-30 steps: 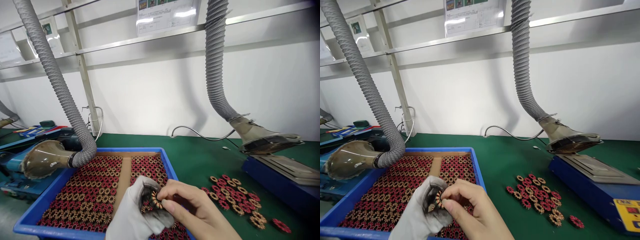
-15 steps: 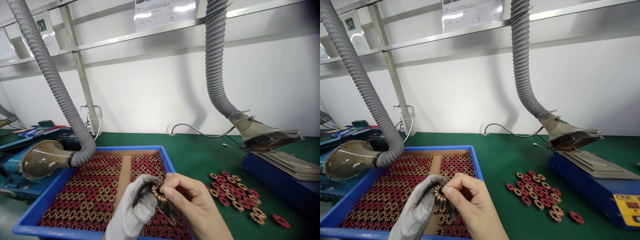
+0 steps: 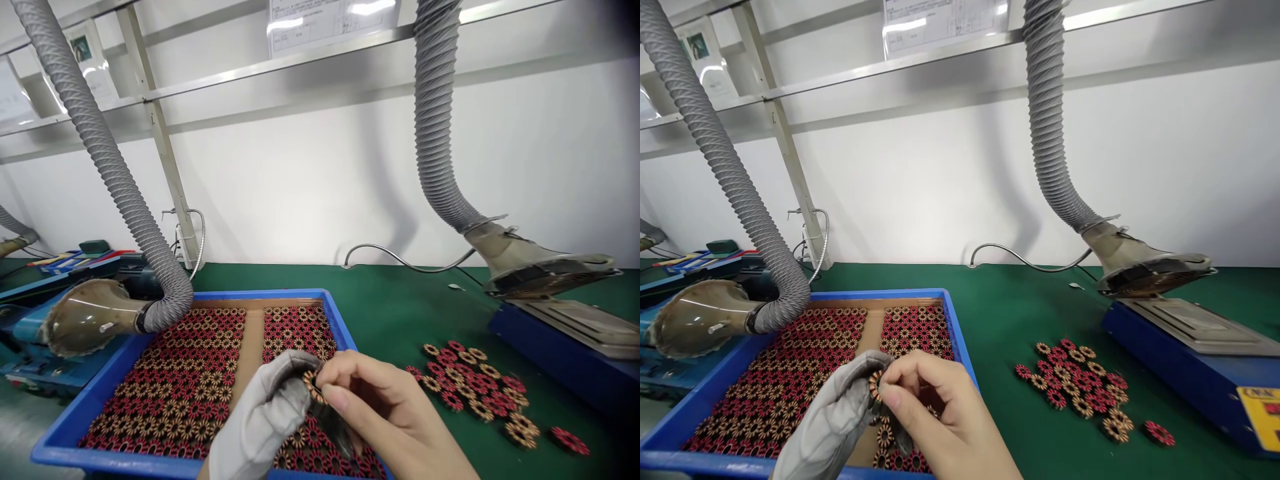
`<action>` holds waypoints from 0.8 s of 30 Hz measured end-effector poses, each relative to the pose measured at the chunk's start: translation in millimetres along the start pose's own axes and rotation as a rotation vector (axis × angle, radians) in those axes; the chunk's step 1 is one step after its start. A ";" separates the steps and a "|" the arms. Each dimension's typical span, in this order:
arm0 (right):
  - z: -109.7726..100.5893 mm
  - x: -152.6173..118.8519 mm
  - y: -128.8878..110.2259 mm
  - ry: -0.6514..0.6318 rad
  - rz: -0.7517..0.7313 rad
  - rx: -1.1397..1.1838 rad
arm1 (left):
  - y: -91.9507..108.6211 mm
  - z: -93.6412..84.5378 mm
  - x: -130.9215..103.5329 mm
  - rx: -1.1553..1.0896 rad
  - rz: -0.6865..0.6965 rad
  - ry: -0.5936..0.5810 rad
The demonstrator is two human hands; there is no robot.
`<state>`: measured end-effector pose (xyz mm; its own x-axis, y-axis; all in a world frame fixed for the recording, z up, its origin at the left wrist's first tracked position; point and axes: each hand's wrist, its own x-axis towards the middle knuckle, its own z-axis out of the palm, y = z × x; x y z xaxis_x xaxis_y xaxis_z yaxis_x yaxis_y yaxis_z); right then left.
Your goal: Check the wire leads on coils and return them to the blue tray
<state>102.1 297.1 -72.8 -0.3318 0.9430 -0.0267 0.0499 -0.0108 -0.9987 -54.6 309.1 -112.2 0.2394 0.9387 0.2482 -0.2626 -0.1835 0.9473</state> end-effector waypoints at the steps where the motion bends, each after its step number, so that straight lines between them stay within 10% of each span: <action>1: 0.1 -0.1 0.2 -0.007 -0.006 0.017 | -1.3 -0.6 -0.6 0.009 -0.012 -0.001; 24: -0.3 9.8 9.4 0.029 -0.118 -0.014 | -2.5 10.3 3.1 -0.247 -0.092 -0.063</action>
<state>99.6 306.4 -82.4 -0.3086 0.9467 0.0924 0.0256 0.1054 -0.9941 -43.7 309.4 -111.7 0.3286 0.9267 0.1824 -0.4555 -0.0137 0.8902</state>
